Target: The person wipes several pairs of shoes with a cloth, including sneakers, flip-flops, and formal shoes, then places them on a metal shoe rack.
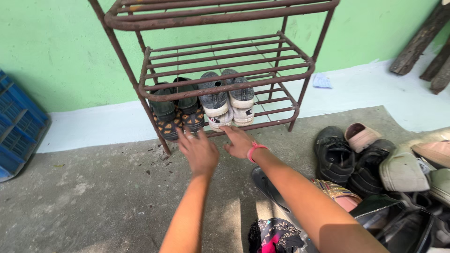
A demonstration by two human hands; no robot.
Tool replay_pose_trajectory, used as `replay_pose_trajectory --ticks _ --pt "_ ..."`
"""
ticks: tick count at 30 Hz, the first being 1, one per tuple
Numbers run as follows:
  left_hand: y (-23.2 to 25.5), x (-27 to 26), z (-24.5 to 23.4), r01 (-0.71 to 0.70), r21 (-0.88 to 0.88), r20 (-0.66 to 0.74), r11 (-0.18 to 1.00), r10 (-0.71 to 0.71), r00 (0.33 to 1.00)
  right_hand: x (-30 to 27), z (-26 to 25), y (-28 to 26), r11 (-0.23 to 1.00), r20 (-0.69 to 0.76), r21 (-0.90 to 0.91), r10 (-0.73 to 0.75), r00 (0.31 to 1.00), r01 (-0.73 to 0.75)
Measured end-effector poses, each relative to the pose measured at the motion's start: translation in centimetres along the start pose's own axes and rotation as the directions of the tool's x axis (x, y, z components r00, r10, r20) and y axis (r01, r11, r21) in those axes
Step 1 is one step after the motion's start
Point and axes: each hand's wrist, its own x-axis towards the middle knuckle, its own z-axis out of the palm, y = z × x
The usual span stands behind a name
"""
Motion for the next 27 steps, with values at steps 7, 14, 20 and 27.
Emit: replay_pose_trajectory --ticks 7,14,20,27 --pt "7.7 -6.2 3.0 -0.112 -0.165 0.343 0.980 0.164 0.925 -5.5 -0.4 7.7 0.999 -0.043 0.044 -0.011 0.999 0.013" --pt "13.1 -11.7 6.0 -0.162 -0.358 0.388 0.920 0.304 0.870 -13.0 -2.6 13.8 0.973 0.168 -0.034 0.232 0.958 -0.230" --pt "16.8 -15.7 7.0 -0.198 -0.356 0.586 0.913 0.384 0.714 -18.5 -4.9 18.3 0.941 0.290 -0.038 0.333 0.897 -0.337" --pt "20.3 -18.7 7.8 -0.265 -0.339 0.750 0.903 0.429 0.503 -23.5 -5.2 21.5 0.915 0.248 -0.209 0.392 0.886 -0.346"
